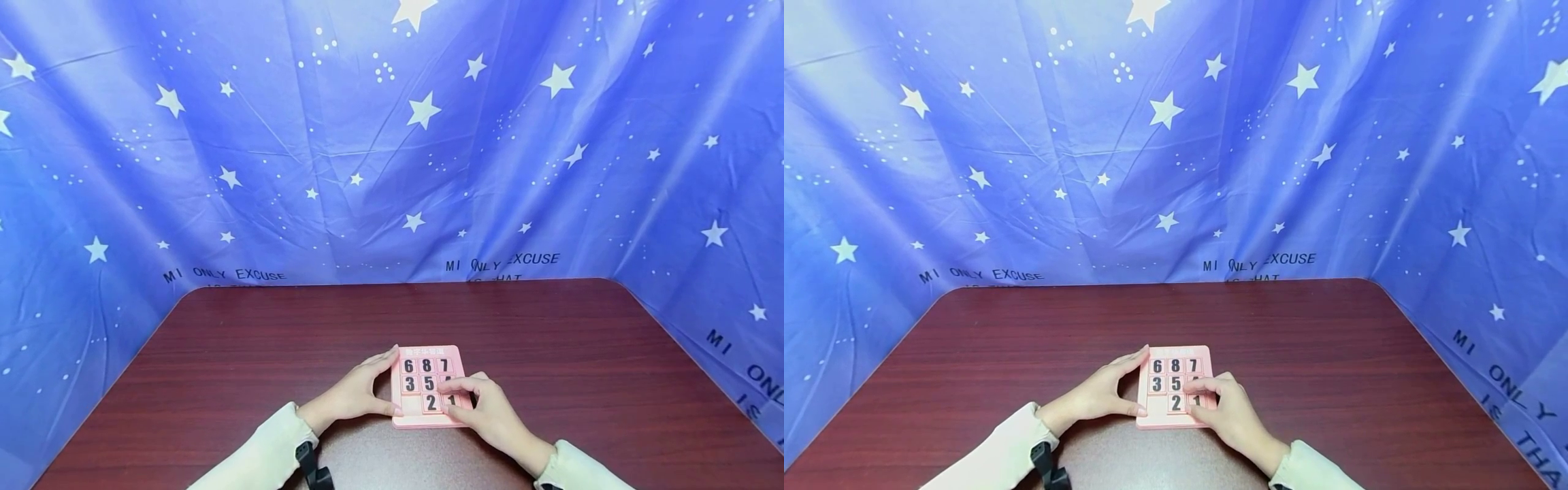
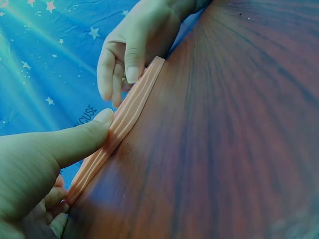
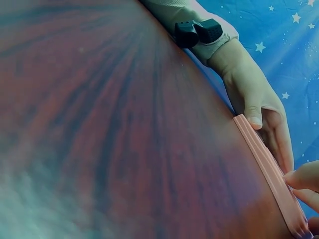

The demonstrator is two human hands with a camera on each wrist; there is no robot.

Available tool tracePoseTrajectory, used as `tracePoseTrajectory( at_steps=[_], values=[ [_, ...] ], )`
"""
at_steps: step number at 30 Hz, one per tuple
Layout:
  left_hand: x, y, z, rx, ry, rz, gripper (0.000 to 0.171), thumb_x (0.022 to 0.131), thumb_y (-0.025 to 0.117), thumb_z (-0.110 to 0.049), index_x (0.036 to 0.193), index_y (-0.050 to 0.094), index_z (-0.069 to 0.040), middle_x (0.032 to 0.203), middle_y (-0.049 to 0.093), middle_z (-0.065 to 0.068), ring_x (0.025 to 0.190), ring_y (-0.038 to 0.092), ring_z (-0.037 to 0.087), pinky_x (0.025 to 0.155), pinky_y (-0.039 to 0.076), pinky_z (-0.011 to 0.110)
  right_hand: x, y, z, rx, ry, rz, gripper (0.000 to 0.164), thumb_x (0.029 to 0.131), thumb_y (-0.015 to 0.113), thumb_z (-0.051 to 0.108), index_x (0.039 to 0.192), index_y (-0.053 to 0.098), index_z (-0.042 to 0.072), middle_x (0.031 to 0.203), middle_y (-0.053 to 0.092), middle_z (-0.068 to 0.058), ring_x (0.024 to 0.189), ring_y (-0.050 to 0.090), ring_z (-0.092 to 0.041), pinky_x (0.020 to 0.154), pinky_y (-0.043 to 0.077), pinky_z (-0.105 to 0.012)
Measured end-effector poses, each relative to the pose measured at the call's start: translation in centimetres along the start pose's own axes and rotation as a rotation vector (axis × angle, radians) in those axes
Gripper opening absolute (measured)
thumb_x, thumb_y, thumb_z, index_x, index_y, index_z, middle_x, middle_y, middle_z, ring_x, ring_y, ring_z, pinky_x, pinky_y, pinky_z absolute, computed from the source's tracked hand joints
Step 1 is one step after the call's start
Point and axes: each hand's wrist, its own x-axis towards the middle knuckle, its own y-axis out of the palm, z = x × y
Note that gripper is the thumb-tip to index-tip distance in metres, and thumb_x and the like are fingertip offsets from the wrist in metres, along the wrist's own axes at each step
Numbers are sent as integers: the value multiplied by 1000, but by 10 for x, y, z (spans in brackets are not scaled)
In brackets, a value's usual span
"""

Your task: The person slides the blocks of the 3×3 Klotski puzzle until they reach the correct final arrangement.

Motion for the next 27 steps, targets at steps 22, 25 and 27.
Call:
tracePoseTrajectory(
  at_steps=[22,25,27],
  values=[
    [0,0,0,20,2,0,99,69,83,-33,145,30,2,153,27,12,139,28,28,111,26,48,-3,7,1,-66,-66,-81,24,65,82,11,88,79,19,74,51,8,70,44,-3,56,39,-18],
    [0,-1,0,23,3,1,99,69,83,-33,145,30,2,153,27,13,138,28,28,111,26,47,-3,9,3,-35,-11,-72,23,66,82,11,87,79,20,75,50,6,69,42,-4,54,37,-18],
    [0,-1,0,22,0,2,99,69,83,-34,145,30,3,153,27,13,138,28,28,111,26,48,-4,11,5,-13,14,-69,22,66,82,11,86,79,19,76,50,4,70,41,-5,55,37,-18]
  ],
)
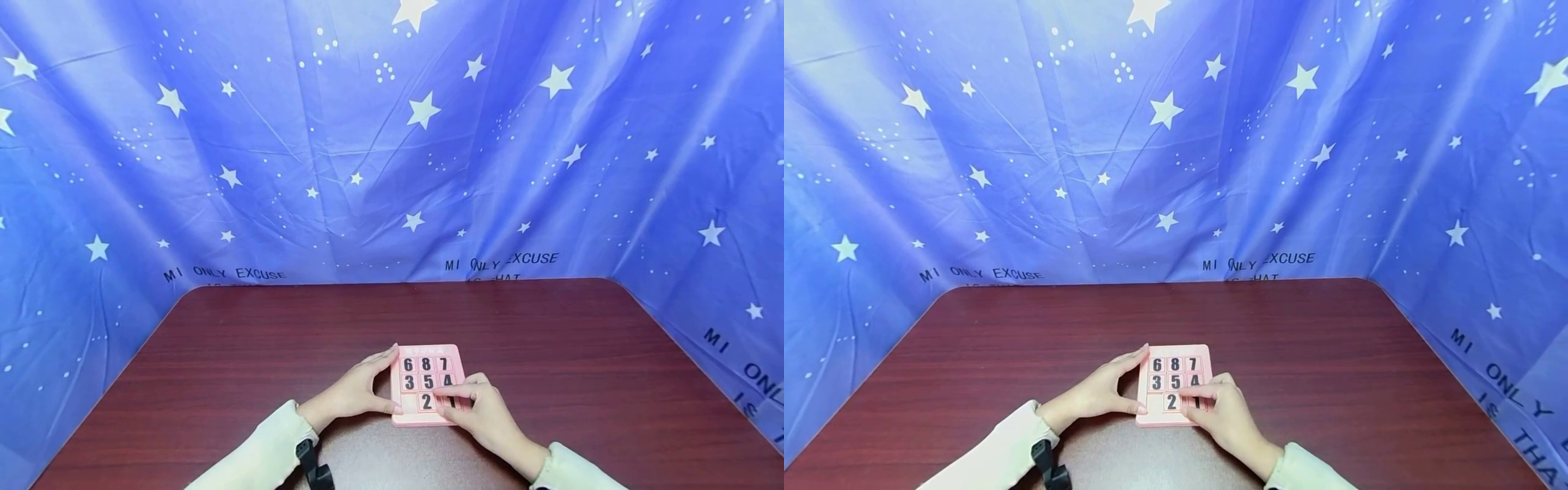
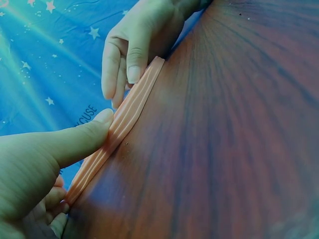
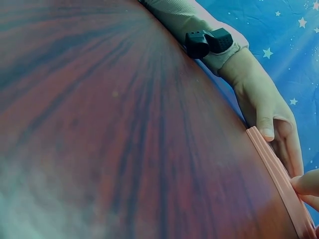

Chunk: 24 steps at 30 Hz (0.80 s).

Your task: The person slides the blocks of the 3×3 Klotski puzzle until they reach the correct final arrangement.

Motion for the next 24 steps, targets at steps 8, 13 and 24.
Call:
tracePoseTrajectory(
  at_steps=[8,13,24],
  values=[
    [-1,0,0,-12,-3,3,98,70,82,-34,145,31,3,153,27,13,138,28,29,110,25,49,0,3,3,18,6,16,23,66,81,9,87,78,18,75,49,5,70,41,-5,55,37,-16],
    [0,1,1,-7,-3,1,98,70,83,-34,145,31,3,153,27,12,138,28,28,111,25,49,1,4,2,23,-14,21,20,69,80,11,87,78,17,70,49,6,67,41,-5,53,37,-17],
    [0,1,2,-7,-4,0,99,69,82,-35,145,30,2,153,27,12,138,28,28,110,25,49,2,4,4,61,-35,56,19,71,78,10,89,78,13,64,45,5,62,40,-6,50,36,-17]
  ],
)
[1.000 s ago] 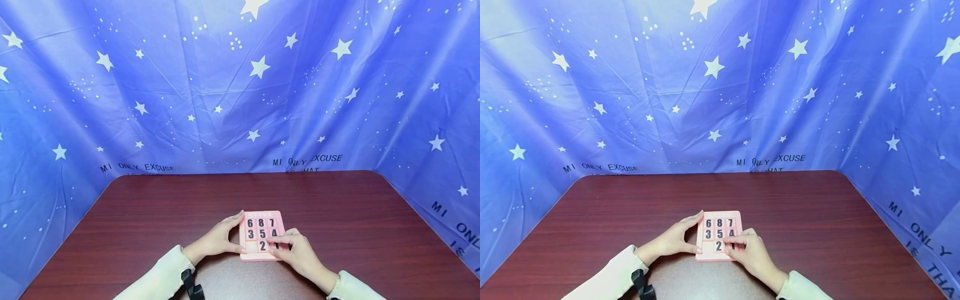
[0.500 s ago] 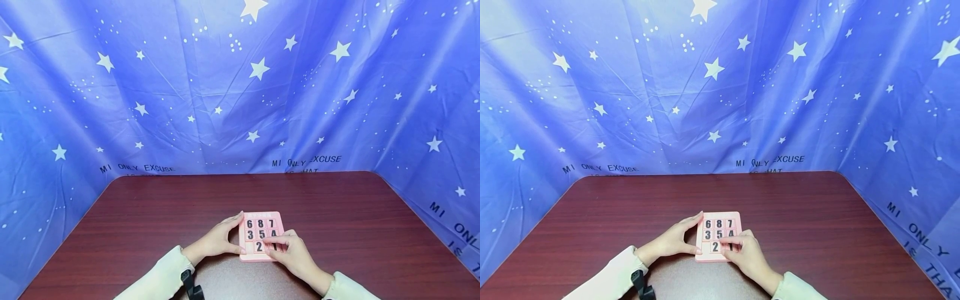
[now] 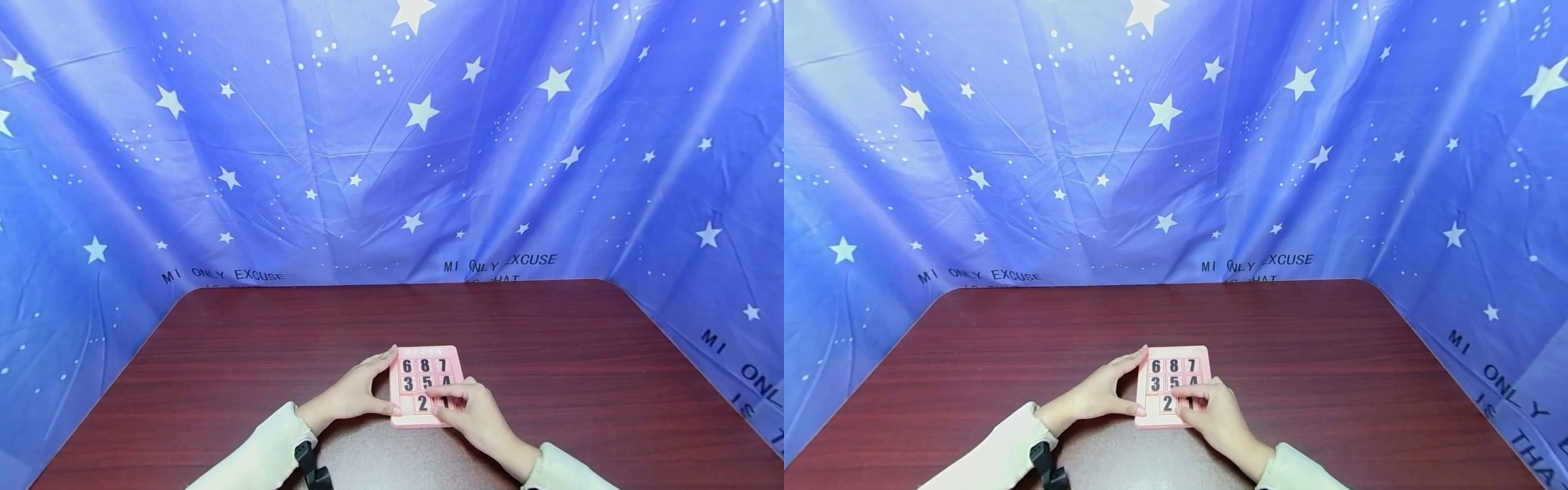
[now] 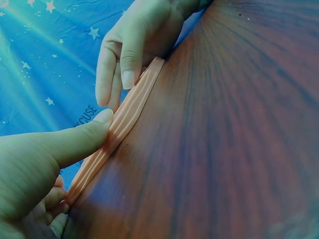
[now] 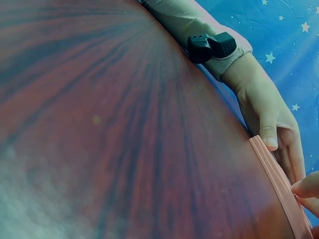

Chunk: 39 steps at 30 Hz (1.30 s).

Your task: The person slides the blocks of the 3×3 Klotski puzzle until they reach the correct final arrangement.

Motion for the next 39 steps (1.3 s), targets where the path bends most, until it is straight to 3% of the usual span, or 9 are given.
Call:
tracePoseTrajectory(
  at_steps=[8,20,28,39],
  values=[
    [1,1,1,-2,15,-1,99,70,82,-36,145,30,3,153,27,13,138,28,30,110,25,49,1,-2,3,20,112,13,26,66,77,3,90,76,15,67,46,1,63,40,-6,52,35,-15],
    [0,0,0,-9,-3,4,99,69,82,-36,145,31,1,154,27,10,139,27,28,111,25,48,1,-1,6,-43,113,-14,31,62,76,1,87,74,19,70,48,3,66,39,-6,54,35,-17],
    [0,0,0,2,4,1,99,70,82,-36,145,30,2,153,27,12,138,29,29,110,26,49,2,2,10,-67,170,-13,30,64,79,2,86,74,21,69,43,1,64,38,-7,53,33,-17],
    [0,0,-3,-1,-3,3,98,70,82,-33,145,31,2,153,28,12,138,28,29,110,25,50,1,9,10,-108,154,-51,30,60,76,3,80,76,26,66,43,4,64,35,-7,52,32,-20]
  ],
)
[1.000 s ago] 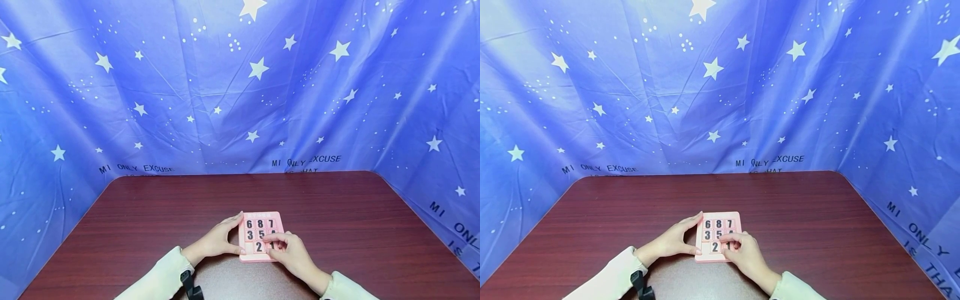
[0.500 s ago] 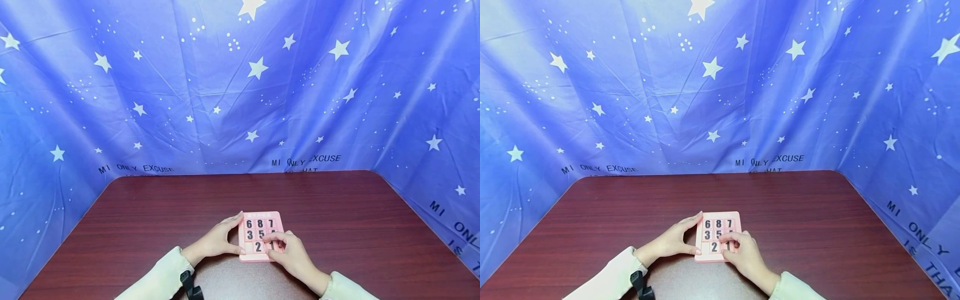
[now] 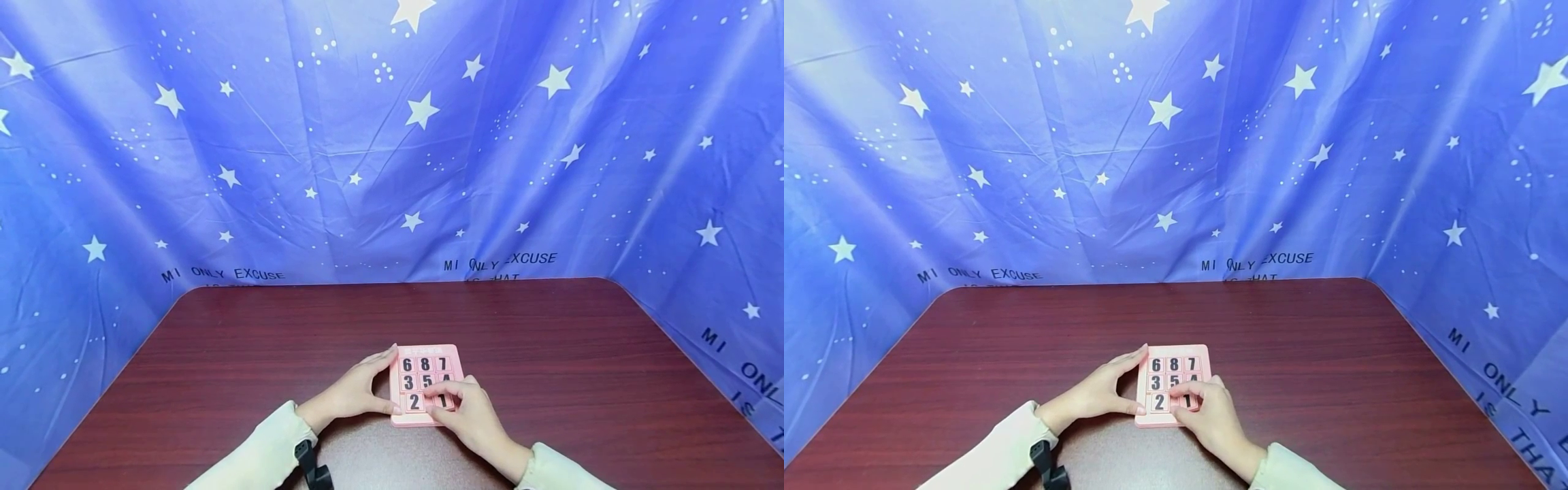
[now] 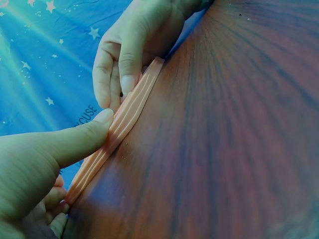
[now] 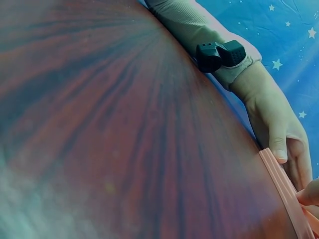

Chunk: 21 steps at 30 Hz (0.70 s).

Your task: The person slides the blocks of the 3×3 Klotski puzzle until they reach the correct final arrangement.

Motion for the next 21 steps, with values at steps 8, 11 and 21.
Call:
tracePoseTrajectory(
  at_steps=[8,11,21],
  values=[
    [0,0,0,2,-3,-2,98,69,83,-33,145,31,2,153,28,12,138,28,28,111,25,50,-1,2,3,7,-6,9,26,63,80,10,83,77,26,70,48,4,67,36,-8,55,32,-20],
    [0,0,0,-1,-1,-2,98,69,83,-33,145,31,2,153,28,12,138,28,28,111,25,50,-1,3,3,-9,-2,11,25,63,81,11,82,77,27,70,48,4,67,36,-8,55,32,-20],
    [-1,0,-1,-5,6,-7,97,70,82,-33,144,32,4,153,28,14,138,29,29,110,25,50,-3,4,3,-52,4,13,25,63,79,13,79,76,32,67,43,5,64,34,-8,53,30,-23]
  ],
)
